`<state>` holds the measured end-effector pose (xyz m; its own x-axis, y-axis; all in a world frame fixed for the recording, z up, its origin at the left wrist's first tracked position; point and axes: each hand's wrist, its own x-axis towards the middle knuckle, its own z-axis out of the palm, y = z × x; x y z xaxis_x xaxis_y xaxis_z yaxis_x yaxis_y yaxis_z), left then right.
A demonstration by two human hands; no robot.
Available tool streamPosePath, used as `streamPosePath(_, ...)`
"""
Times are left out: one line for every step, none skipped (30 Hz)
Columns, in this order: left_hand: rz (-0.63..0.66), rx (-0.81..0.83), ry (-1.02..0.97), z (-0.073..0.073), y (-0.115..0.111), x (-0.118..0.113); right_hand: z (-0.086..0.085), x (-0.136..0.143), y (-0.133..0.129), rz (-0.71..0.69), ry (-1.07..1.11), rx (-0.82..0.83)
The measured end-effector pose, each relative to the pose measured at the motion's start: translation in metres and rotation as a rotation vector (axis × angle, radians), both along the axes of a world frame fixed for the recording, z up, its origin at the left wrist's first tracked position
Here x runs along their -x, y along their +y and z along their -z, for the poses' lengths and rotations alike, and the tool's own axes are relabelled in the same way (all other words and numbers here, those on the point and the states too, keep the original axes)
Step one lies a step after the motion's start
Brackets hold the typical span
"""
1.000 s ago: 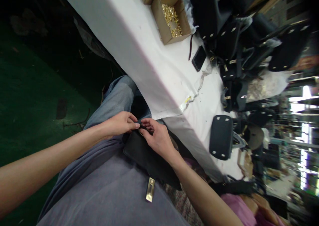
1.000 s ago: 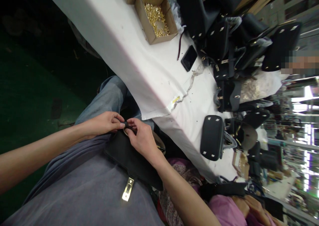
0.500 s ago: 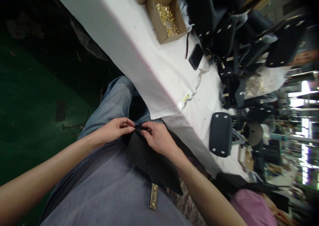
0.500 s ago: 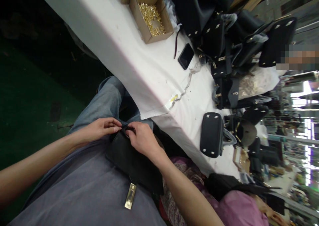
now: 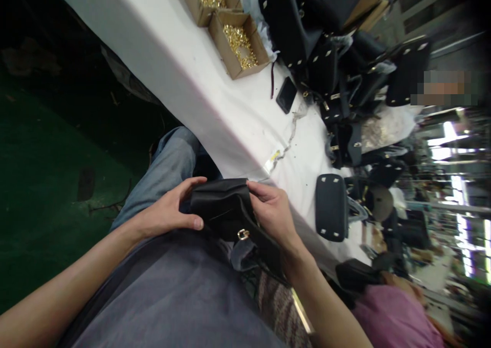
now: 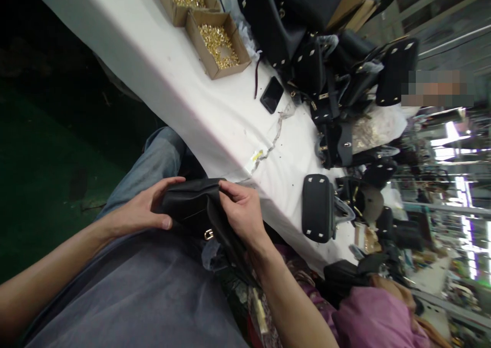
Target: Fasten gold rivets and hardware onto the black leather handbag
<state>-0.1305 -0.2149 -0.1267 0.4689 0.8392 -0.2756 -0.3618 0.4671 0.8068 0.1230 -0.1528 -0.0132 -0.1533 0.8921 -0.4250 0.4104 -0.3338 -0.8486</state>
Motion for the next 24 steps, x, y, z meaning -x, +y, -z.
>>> streamPosePath(-0.016,-0.018,-0.01,-0.004,0.0,-0.004,-0.007,-0.001,0.003,0.025,0.013,-0.013)
streamPosePath(-0.028,-0.028,-0.019,-0.008,0.0,-0.009,-0.013,-0.002,0.006,0.04,0.026,-0.023)
streamPosePath(-0.046,-0.033,-0.025,-0.013,-0.001,-0.015,-0.017,-0.002,0.008,0.048,0.039,-0.034)
streamPosePath(-0.068,-0.033,-0.024,-0.017,-0.003,-0.022,-0.021,-0.002,0.009,0.052,0.051,-0.047)
streamPosePath(-0.095,-0.034,0.0,-0.02,-0.004,-0.028,-0.025,-0.001,0.01,0.059,0.057,-0.06)
streamPosePath(-0.128,-0.044,0.055,-0.024,-0.006,-0.034,-0.028,0.0,0.01,0.071,0.061,-0.077)
streamPosePath(-0.164,-0.061,0.132,-0.028,-0.006,-0.039,-0.031,0.001,0.009,0.089,0.062,-0.102)
streamPosePath(-0.199,-0.082,0.216,-0.031,-0.006,-0.043,-0.034,0.001,0.008,0.115,0.062,-0.133)
streamPosePath(-0.23,-0.104,0.292,-0.035,-0.005,-0.046,-0.036,0.002,0.007,0.145,0.062,-0.164)
streamPosePath(-0.252,-0.123,0.351,-0.038,-0.004,-0.047,-0.038,0.002,0.006,0.171,0.062,-0.193)
streamPosePath(-0.264,-0.14,0.387,-0.041,-0.002,-0.048,-0.04,0.002,0.004,0.192,0.064,-0.215)
streamPosePath(-0.268,-0.153,0.404,-0.044,0.0,-0.049,-0.04,0.002,0.003,0.215,0.065,-0.233)
streamPosePath(-0.27,-0.161,0.411,-0.047,0.003,-0.049,-0.038,0.001,0.002,0.241,0.066,-0.245)
streamPosePath(-0.269,-0.166,0.414,-0.048,0.004,-0.049,-0.036,0.0,0.002,0.271,0.068,-0.257)
streamPosePath(-0.27,-0.169,0.418,-0.05,0.006,-0.049,-0.032,0.0,0.001,0.301,0.071,-0.275)
streamPosePath(-0.27,-0.17,0.42,-0.05,0.007,-0.049,-0.027,-0.001,0.001,0.328,0.076,-0.294)
streamPosePath(-0.269,-0.167,0.418,-0.049,0.008,-0.049,-0.022,-0.001,0.002,0.352,0.085,-0.31)
streamPosePath(-0.268,-0.162,0.412,-0.048,0.009,-0.049,-0.017,-0.002,0.002,0.37,0.099,-0.317)
streamPosePath(-0.264,-0.152,0.402,-0.045,0.01,-0.049,-0.012,-0.003,0.003,0.378,0.12,-0.31)
streamPosePath(-0.259,-0.14,0.392,-0.042,0.01,-0.048,-0.007,-0.005,0.004,0.375,0.151,-0.283)
streamPosePath(-0.253,-0.128,0.384,-0.039,0.011,-0.048,-0.003,-0.007,0.005,0.358,0.186,-0.236)
streamPosePath(-0.243,-0.119,0.384,-0.035,0.011,-0.047,0.001,-0.01,0.006,0.333,0.223,-0.178)
streamPosePath(-0.235,-0.113,0.39,-0.032,0.01,-0.045,0.004,-0.013,0.006,0.305,0.254,-0.117)
streamPosePath(-0.226,-0.11,0.402,-0.03,0.01,-0.045,0.007,-0.017,0.007,0.275,0.277,-0.056)
